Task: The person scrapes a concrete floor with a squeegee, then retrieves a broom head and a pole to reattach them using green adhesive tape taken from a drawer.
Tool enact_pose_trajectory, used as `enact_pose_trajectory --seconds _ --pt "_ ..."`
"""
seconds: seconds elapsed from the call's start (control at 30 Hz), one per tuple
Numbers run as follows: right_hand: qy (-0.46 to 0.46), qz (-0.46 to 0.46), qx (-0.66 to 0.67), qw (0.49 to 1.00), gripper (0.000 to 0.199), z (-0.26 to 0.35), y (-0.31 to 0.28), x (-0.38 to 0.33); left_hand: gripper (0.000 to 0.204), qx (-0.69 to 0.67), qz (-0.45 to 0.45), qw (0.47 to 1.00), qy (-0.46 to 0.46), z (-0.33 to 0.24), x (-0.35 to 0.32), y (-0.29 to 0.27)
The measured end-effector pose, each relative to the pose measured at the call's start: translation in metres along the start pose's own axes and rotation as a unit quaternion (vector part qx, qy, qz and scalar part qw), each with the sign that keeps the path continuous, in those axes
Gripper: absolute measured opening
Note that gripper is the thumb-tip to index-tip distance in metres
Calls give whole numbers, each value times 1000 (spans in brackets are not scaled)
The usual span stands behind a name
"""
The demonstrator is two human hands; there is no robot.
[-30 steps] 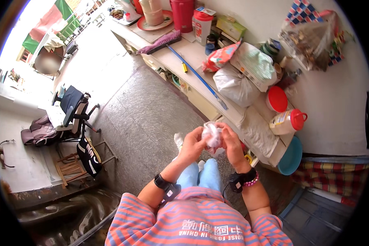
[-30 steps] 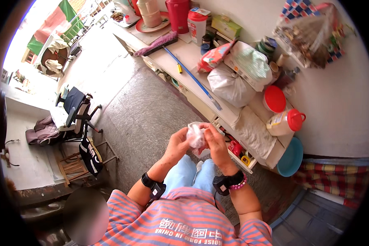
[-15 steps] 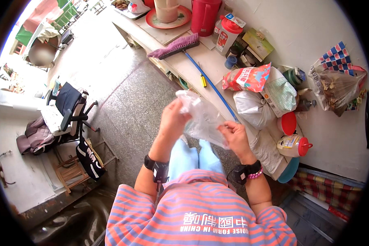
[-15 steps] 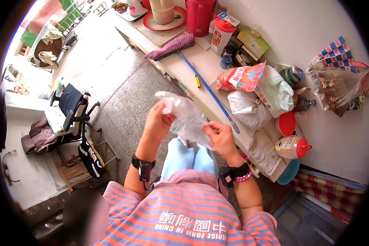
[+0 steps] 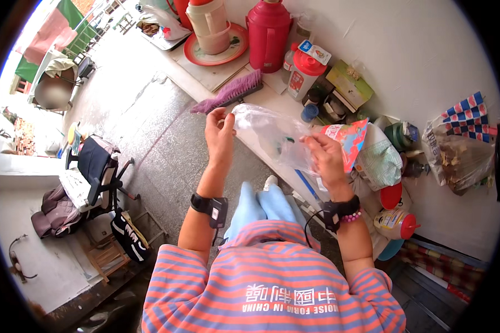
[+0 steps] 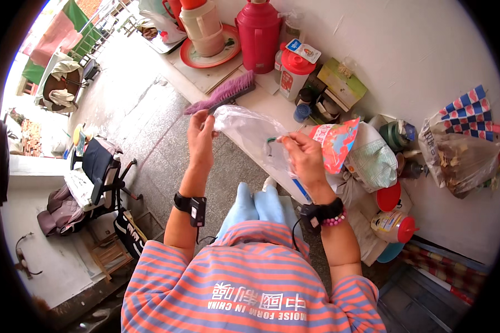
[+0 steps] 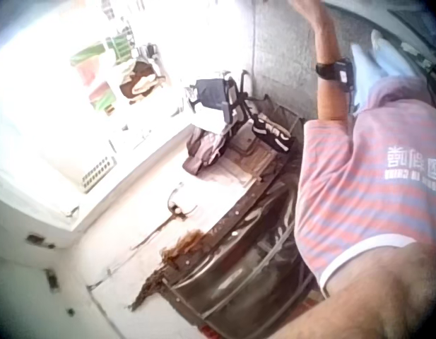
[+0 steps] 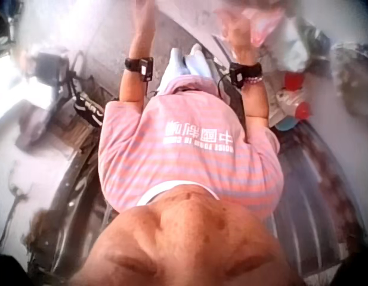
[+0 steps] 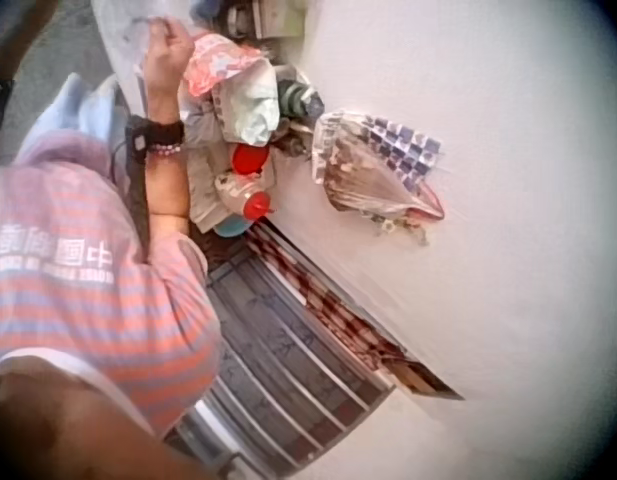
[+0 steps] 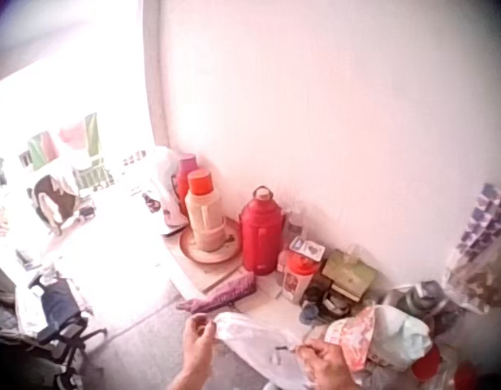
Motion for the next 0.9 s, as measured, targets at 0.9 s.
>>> enact_pose_trajectory --seconds 0.9 --pt "44 -165 -130 977 16 -63 -21 102 29 510 415 745 113 222 16 117"
Point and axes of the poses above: each hand's wrist, its own x-axis towards the middle knuckle, its own y-axis out of the palm, z = x × y, the point moved 1 cm from there along x, towards the middle knuckle, and after that the axes turned 2 degrees about x, right-handed, at the moved point
